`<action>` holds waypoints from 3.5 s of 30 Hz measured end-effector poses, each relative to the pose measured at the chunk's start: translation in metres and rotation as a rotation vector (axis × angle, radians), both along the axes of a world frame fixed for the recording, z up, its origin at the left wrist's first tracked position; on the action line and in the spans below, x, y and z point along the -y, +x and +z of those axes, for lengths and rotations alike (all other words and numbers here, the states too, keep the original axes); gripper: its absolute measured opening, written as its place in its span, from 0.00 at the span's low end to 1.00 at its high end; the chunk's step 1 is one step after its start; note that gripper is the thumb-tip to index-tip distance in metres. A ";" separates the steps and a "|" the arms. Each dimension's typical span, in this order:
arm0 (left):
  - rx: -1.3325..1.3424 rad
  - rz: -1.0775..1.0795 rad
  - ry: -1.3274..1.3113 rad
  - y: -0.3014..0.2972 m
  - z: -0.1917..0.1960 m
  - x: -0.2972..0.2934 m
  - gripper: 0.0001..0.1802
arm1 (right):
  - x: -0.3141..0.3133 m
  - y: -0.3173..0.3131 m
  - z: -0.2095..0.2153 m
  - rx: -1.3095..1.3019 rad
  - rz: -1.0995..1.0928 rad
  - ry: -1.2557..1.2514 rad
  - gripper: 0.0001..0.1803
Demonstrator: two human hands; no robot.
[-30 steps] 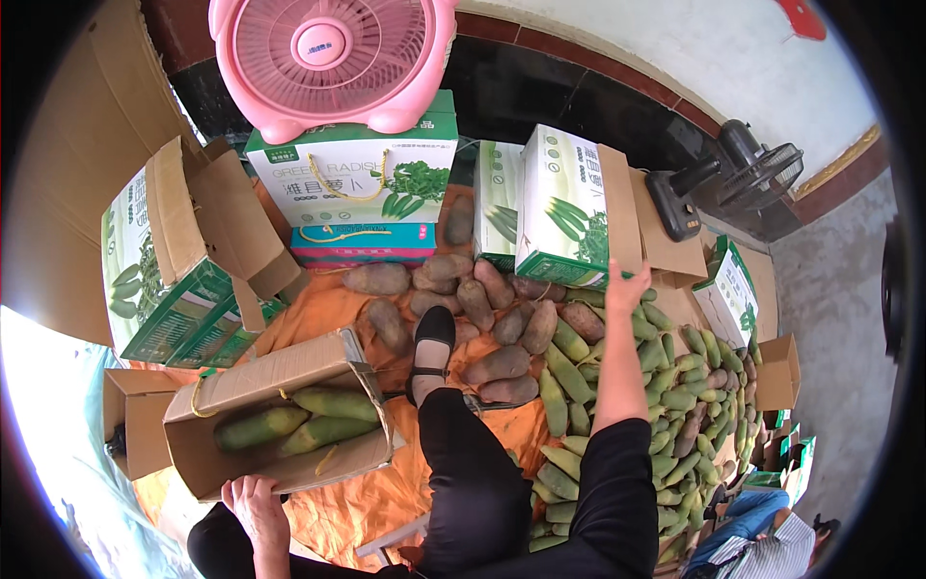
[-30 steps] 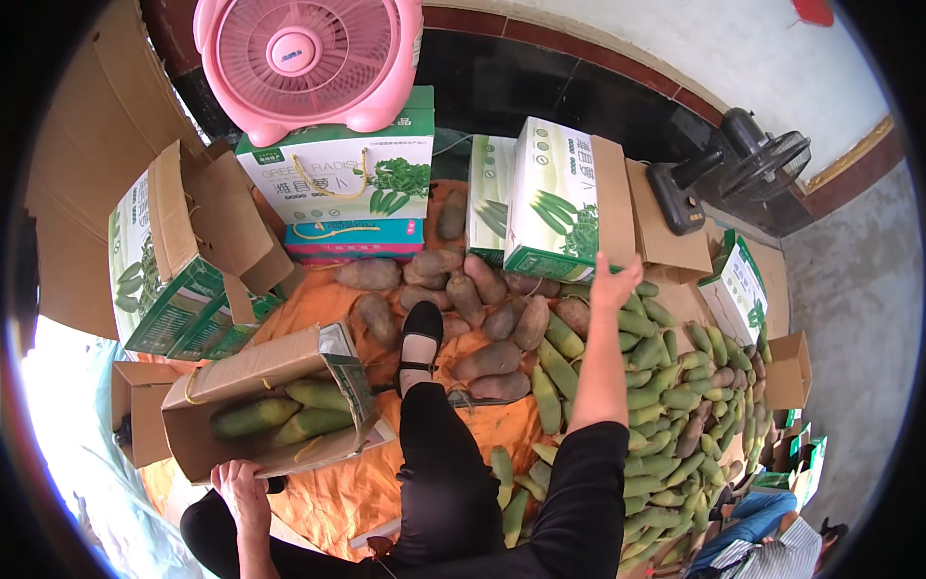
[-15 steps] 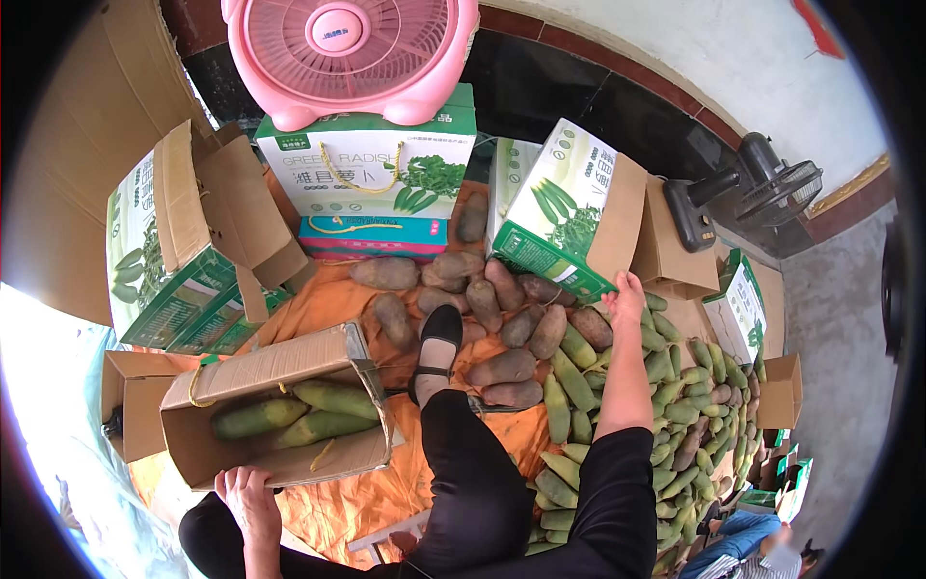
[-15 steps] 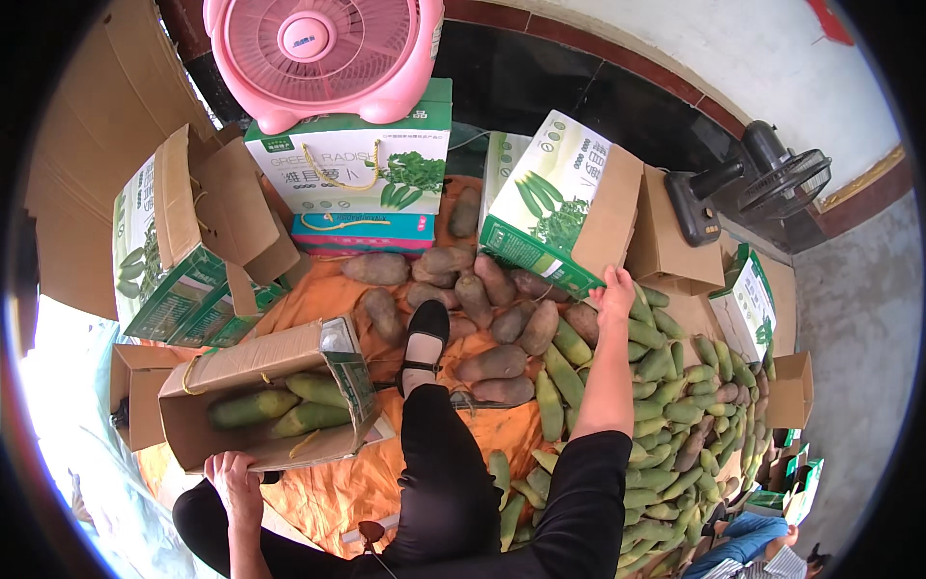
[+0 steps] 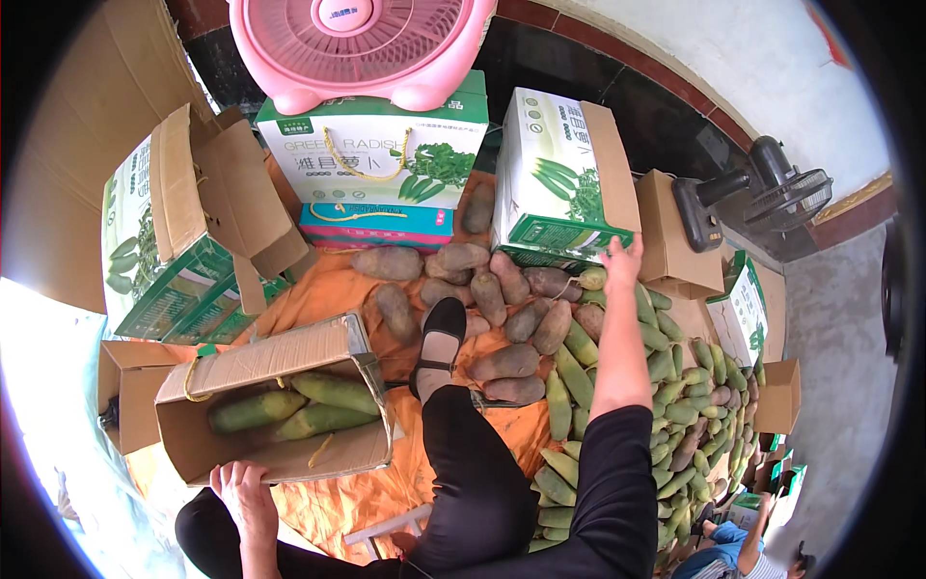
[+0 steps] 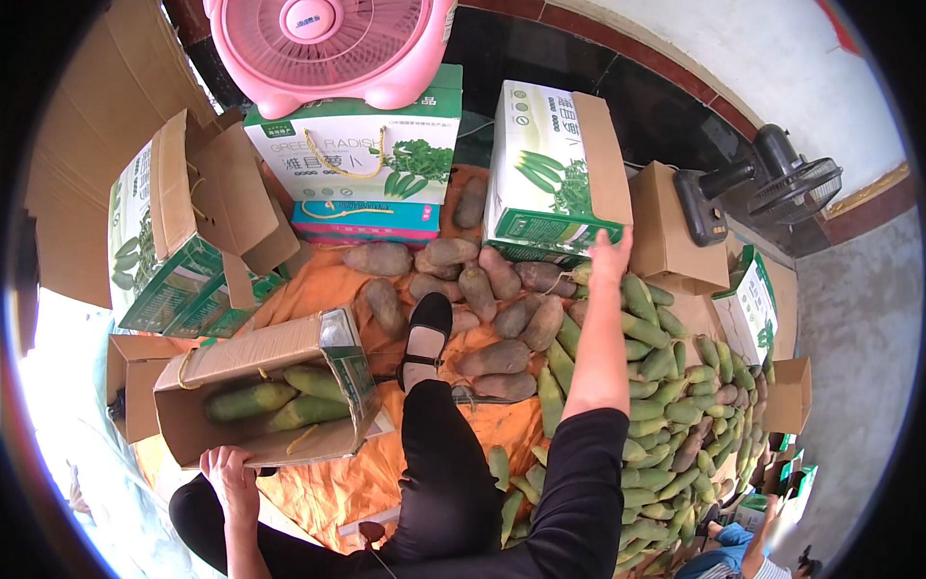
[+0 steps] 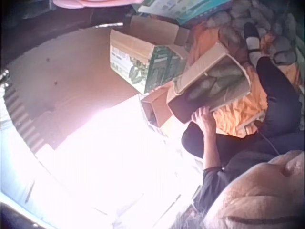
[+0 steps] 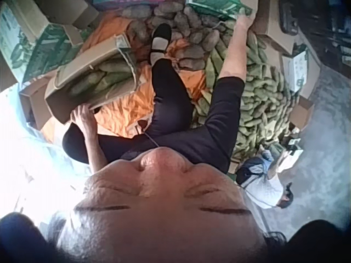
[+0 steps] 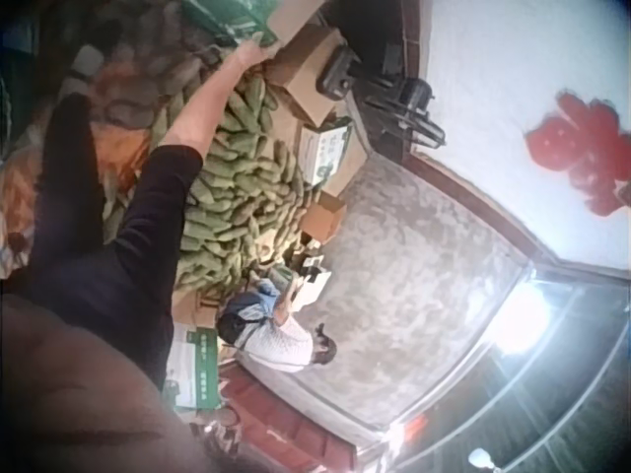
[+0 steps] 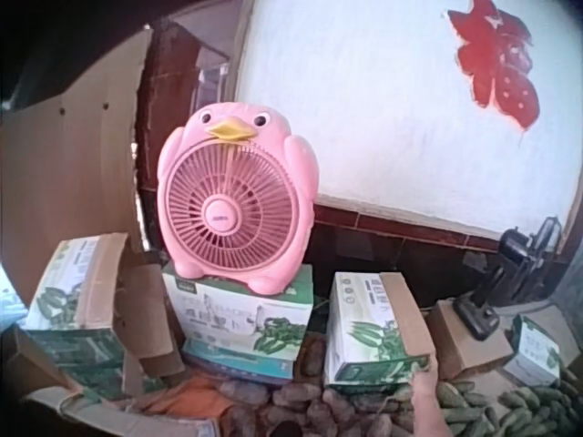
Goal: Sort and pack gourds and sweet potatoes into boxes for shipment.
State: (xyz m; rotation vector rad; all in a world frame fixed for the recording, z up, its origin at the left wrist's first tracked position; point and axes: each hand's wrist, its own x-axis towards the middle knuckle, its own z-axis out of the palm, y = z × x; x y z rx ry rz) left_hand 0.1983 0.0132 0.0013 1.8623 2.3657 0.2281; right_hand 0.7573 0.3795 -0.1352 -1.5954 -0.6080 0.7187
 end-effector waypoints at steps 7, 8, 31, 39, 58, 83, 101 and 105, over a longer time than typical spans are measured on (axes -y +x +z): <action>-0.005 -0.009 -0.004 -0.003 -0.001 0.005 0.11 | 0.028 -0.084 -0.034 -0.099 0.205 -0.154 0.20; 0.000 -0.012 -0.006 -0.002 -0.002 0.004 0.11 | 0.028 -0.089 -0.035 -0.104 0.271 -0.149 0.18; -0.009 -0.046 -0.018 -0.004 0.003 0.016 0.19 | 0.333 -0.119 -0.136 0.220 0.658 -0.606 0.14; -0.113 0.010 0.038 -0.030 0.009 0.042 0.31 | 0.426 -0.160 -0.121 0.901 0.895 -0.821 0.14; -0.147 0.032 -0.147 -0.052 0.058 0.053 0.33 | 0.470 -0.140 -0.181 1.415 1.624 -0.780 0.27; -0.049 0.025 -0.107 -0.087 0.027 0.050 0.31 | 0.301 -0.076 0.095 1.426 0.878 -0.773 0.31; -0.022 -0.027 -0.028 -0.096 0.017 0.058 0.27 | 0.235 -0.374 0.221 1.090 1.431 0.057 0.30; -0.021 -0.031 -0.031 -0.093 0.016 0.057 0.26 | 0.229 -0.392 0.192 1.067 1.523 -0.063 0.33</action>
